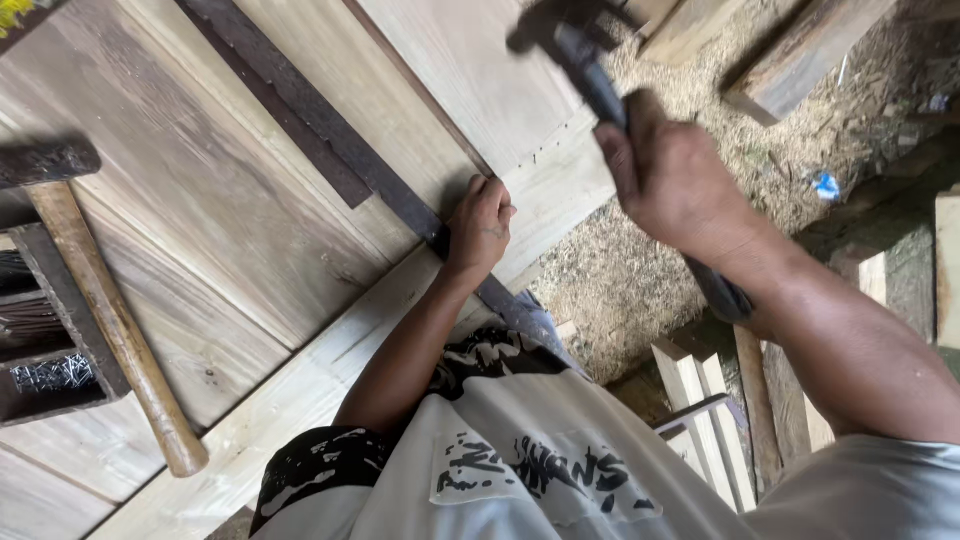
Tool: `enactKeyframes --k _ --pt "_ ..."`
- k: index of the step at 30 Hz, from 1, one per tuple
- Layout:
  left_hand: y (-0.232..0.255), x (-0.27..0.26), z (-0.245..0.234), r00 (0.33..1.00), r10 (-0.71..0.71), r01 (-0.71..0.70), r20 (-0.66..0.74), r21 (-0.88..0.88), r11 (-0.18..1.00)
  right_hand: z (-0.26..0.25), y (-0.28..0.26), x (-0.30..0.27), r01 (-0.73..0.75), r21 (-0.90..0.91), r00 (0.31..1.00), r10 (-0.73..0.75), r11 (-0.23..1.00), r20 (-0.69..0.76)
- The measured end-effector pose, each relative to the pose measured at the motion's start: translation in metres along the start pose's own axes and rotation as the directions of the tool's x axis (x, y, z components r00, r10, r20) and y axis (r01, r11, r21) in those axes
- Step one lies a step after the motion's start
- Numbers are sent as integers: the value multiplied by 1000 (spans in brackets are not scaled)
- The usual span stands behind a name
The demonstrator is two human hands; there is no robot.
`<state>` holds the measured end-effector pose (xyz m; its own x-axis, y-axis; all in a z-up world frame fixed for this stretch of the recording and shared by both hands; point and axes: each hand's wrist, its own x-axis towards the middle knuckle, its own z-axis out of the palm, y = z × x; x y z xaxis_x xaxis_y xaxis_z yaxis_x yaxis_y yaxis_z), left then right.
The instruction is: The person uses a hammer to drive nails into a wooden frame structure. They repeatedly pick up nails, position them on the wood, and strike them with the hammer to secure the pieces together.
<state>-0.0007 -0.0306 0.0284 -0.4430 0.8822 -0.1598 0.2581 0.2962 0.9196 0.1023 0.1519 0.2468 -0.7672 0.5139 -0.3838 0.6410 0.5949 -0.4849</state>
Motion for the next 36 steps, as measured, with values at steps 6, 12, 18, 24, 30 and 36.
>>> enactKeyframes --k 6,12,18,24,30,36 --pt "6 5 -3 1000 3 -3 -24 0 1000 33 12 -2 98 -174 995 -95 980 26" --pt "1 9 -1 1000 17 -17 -7 12 1000 26 12 14 30 -42 997 -27 999 66" --pt "5 9 -5 999 -18 17 26 15 1000 27 7 -5 98 -134 992 -107 986 -61" --pt "10 16 -5 1000 -25 25 13 15 1000 38 16 -3 73 -88 983 -57 993 172" --pt "0 10 -5 997 -34 33 70 14 999 32 22 -11 80 -35 993 -82 996 -80" --pt "8 16 -4 1000 20 -19 -6 13 1000 47 42 5 -21 -154 988 44 988 147"
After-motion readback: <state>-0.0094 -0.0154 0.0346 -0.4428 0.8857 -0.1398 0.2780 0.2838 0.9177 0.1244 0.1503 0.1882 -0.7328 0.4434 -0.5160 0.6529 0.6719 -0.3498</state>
